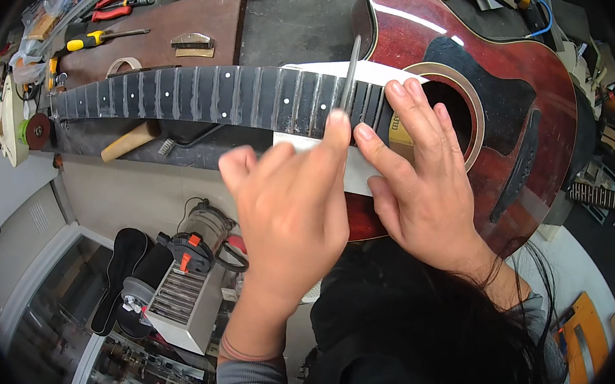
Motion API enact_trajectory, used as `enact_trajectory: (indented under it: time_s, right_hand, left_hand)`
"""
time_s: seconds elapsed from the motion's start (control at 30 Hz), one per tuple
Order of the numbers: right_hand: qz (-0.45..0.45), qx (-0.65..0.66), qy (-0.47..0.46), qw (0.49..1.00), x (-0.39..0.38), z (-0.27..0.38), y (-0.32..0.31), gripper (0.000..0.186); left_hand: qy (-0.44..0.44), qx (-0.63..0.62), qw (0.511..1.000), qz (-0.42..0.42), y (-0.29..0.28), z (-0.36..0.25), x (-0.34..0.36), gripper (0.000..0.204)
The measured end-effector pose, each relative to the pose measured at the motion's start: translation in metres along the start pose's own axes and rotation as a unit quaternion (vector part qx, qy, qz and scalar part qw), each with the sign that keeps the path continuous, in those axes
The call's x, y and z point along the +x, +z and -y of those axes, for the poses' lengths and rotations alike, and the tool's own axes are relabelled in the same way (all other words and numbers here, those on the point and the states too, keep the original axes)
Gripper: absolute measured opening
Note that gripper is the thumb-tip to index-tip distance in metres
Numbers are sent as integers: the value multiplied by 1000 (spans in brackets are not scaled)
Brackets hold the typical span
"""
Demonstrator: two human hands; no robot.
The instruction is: The person files the fretboard of a red acoustic guitar using a metal file and a white paper guide. They then use a brush to clean the fretboard and headstock, and briefly handle a power drill before returning to the guitar.
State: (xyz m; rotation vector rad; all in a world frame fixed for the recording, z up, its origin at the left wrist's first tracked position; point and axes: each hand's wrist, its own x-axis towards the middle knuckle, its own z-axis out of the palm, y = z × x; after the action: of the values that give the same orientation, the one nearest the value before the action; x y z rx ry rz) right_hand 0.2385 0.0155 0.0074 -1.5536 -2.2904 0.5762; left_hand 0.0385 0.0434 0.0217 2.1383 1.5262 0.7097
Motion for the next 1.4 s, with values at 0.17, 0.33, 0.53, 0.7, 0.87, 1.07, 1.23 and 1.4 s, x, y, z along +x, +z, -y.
enact_trajectory:
  time_s: [0.17,0.33,0.53,0.7,0.87,1.07,1.23,1.4]
  right_hand:
    - [-7,33,24,999,-1,1,1,76]
    - [-9,26,7,1000,0,1,3,76]
    - [-10,31,17,999,1,2,1,74]
    - [-15,22,7,1000,2,1,3,72]
    - [-15,24,15,999,1,2,2,71]
    - [-14,-10,-2,1000,2,2,1,73]
    - [-15,-8,6,1000,1,3,0,72]
    - [-15,-13,6,1000,3,4,0,70]
  left_hand:
    - [0,11,999,43,-12,5,-60,50]
    - [26,33,999,9,4,10,-21,51]
    - [6,46,997,54,-11,11,-76,52]
    - [40,48,998,21,-1,14,-30,54]
    - [14,50,997,59,-15,11,-73,54]
    - [37,53,998,27,-5,15,-40,53]
    - [-7,39,997,69,-21,2,-67,38]
    - [36,45,998,30,-4,15,-36,50]
